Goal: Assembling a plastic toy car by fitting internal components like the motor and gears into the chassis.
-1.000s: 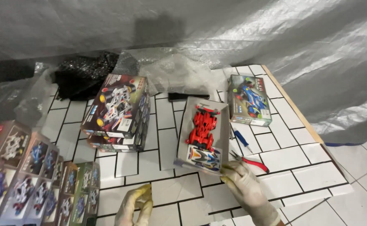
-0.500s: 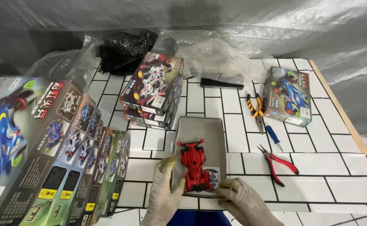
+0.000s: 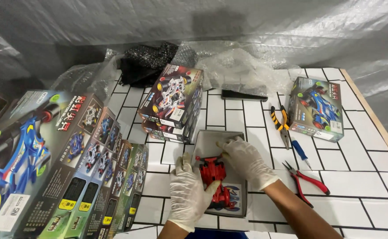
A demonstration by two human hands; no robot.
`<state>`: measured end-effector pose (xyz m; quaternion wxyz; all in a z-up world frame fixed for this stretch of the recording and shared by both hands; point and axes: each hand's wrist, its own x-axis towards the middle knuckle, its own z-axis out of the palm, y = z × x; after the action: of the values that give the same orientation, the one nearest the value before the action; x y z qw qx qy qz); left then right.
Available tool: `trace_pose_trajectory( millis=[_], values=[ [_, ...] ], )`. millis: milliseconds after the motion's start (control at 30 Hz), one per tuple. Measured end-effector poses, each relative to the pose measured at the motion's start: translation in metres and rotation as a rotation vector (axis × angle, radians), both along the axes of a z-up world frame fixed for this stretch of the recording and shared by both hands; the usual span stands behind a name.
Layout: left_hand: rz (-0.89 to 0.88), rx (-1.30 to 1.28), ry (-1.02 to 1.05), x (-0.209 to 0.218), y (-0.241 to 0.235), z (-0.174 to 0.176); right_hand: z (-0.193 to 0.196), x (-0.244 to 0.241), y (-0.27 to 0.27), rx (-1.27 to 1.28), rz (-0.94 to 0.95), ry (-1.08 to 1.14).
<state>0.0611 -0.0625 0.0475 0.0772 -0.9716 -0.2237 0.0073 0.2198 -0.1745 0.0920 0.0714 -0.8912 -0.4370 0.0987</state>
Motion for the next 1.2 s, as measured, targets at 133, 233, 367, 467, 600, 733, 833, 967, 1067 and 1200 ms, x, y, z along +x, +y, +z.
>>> trace_pose_trajectory(
  millis=[133, 233, 367, 467, 600, 733, 833, 967, 1067, 1200],
  values=[
    [-0.034, 0.055, -0.036, 0.008, -0.001, -0.017, -0.02, 0.003, 0.003, 0.002, 0.033, -0.112],
    [-0.026, 0.055, -0.119, 0.008, -0.003, -0.017, -0.036, 0.006, -0.002, 0.005, 0.007, -0.208],
    [-0.074, -0.008, -0.274, -0.001, -0.004, -0.002, -0.036, 0.009, -0.012, 0.266, 0.132, -0.113],
    [-0.141, -0.136, -0.521, -0.005, -0.003, 0.011, -0.011, 0.005, -0.017, 0.474, 0.094, 0.072],
    [-0.225, -0.648, -1.001, -0.007, -0.005, 0.03, 0.017, -0.006, -0.018, 0.651, -0.218, 0.529],
    [0.115, -1.124, -0.921, -0.005, -0.004, 0.024, 0.027, -0.013, -0.017, 0.814, -0.36, 0.743],
    [0.348, -1.541, -0.829, 0.008, 0.0, 0.044, 0.022, -0.012, -0.018, 0.913, -0.361, 0.829],
    [0.153, -1.602, -0.782, 0.014, 0.007, 0.043, 0.014, -0.008, -0.017, 0.955, -0.293, 0.791],
    [0.116, -1.627, -0.817, 0.017, 0.005, 0.039, 0.02, -0.004, -0.02, 0.989, -0.192, 0.563],
    [-0.002, -1.415, -0.88, 0.014, -0.002, 0.039, 0.009, -0.001, -0.024, 0.84, -0.014, 0.224]
  ],
)
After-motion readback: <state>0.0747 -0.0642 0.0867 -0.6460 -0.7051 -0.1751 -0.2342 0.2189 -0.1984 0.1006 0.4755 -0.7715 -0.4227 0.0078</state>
